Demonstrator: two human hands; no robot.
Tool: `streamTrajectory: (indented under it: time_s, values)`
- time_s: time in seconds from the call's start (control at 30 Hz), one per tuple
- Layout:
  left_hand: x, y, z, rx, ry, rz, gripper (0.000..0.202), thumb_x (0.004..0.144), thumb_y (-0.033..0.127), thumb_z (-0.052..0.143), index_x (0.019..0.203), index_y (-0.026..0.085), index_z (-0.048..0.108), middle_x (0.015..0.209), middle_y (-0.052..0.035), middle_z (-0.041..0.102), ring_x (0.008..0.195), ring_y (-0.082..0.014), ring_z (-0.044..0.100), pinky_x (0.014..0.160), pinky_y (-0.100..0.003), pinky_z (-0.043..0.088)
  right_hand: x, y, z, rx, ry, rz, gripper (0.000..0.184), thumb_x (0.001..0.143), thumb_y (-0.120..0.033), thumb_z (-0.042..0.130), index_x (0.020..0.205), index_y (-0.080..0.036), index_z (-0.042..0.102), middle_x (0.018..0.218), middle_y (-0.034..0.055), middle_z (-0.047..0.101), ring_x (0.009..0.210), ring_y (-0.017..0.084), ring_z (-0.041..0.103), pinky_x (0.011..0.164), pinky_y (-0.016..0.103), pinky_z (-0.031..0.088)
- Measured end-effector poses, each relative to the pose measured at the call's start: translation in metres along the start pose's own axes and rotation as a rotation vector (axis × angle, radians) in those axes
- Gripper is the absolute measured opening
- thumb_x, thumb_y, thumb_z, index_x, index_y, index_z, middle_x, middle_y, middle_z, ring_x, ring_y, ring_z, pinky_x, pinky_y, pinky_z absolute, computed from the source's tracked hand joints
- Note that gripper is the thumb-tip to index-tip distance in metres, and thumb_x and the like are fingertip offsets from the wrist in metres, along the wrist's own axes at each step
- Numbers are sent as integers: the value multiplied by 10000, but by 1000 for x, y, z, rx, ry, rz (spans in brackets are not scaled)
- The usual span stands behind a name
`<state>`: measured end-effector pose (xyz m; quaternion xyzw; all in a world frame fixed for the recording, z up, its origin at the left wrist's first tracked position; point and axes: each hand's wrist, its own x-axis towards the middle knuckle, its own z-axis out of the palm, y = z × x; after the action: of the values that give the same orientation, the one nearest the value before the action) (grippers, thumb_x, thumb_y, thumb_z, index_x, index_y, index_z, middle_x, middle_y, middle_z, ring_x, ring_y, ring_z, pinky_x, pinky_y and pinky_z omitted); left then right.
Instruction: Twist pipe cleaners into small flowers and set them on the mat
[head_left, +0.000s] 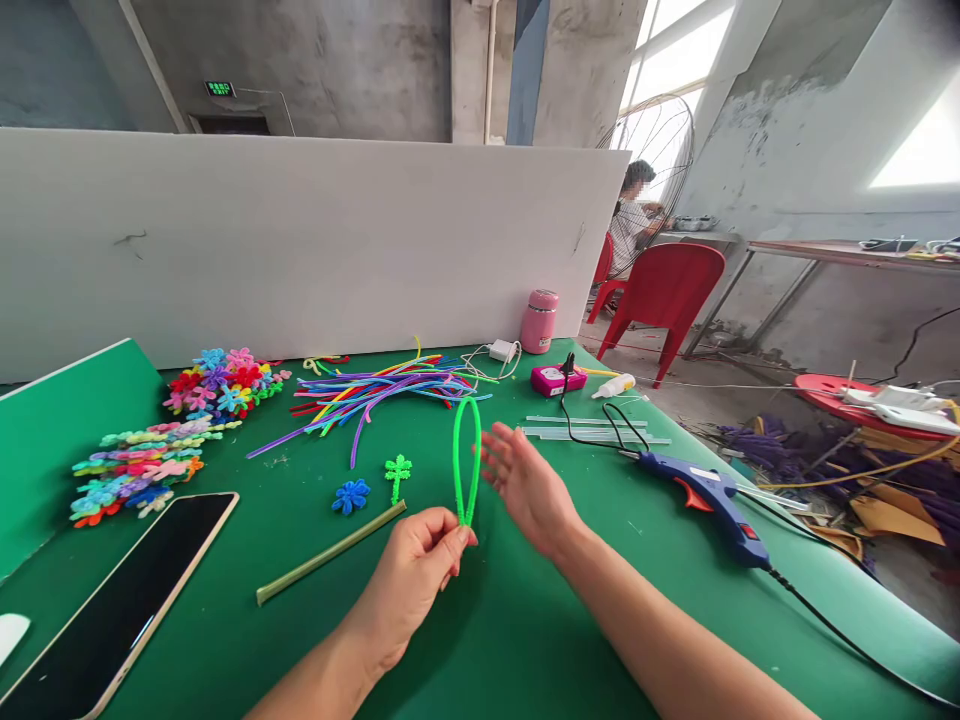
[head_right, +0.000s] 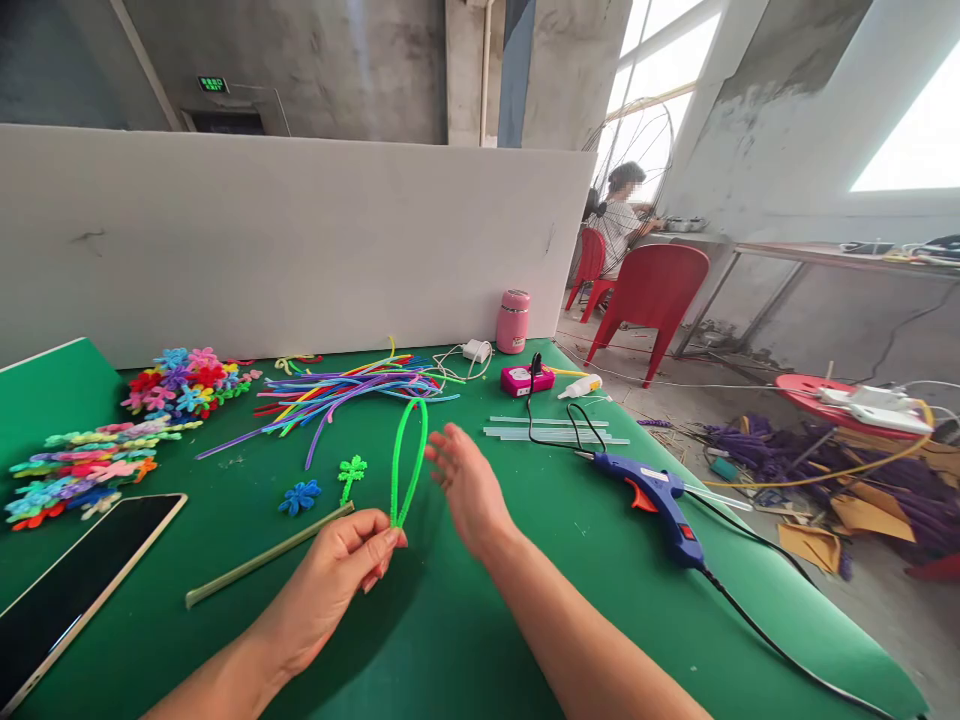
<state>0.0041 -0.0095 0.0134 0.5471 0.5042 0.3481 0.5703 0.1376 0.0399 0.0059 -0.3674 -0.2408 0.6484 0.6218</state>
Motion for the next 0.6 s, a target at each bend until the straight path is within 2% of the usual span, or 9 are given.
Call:
streamTrajectory:
  time_s: [0.1,0.17,0.23,0.3,0.4,0.5,0.6]
  values:
    - [2,-7,-3,-118,30,8,266,710,366,540,558,167,450,503,52,378,499,-89,309,479,-218,259,-18,17,8,-108,-243,150,420,656,-535,588,888,-185,582,820,58,643,725,175,586,614,284,424]
    - [1,-11,-2,-158,38,18,281,712,386,547,565,165,455,505,52,370,502,-90,305,472,-217,254,-29,27,11,-203,-380,149,397,667,-542,579,820,-177,584,770,44,632,587,143,560,520,263,421]
    - [-1,-12,-1,-163,22,19,280,717,409,545,603,165,469,516,54,356,507,-90,299,464,-215,246,-36,33,13,-269,-444,128,386,691,-553,546,699,-166,553,733,31,614,476,99,509,450,235,400]
    - [-3,-12,-1,-138,-12,22,263,728,407,535,639,168,472,533,54,346,509,-91,299,460,-215,246,-39,35,13,-279,-438,113,402,701,-565,522,625,-172,493,733,23,602,442,84,485,412,221,385]
    - [-5,-11,-1,-23,-46,65,249,747,348,503,583,177,425,526,52,332,499,-90,292,455,-222,240,-37,34,12,-266,-365,103,404,694,-572,522,605,-184,453,757,27,603,517,115,514,405,219,372]
    - [-7,-10,1,166,-67,118,278,733,260,482,507,191,335,493,57,284,487,-88,252,447,-231,216,-33,30,10,-263,-250,7,373,719,-526,533,593,-180,476,756,43,624,699,154,539,566,248,406]
    - [-10,-12,5,339,-92,174,274,718,191,441,495,199,282,496,50,275,495,-96,263,457,-235,228,-26,24,8,-221,-173,-61,348,723,-491,547,580,-179,493,734,47,641,747,163,530,694,282,378]
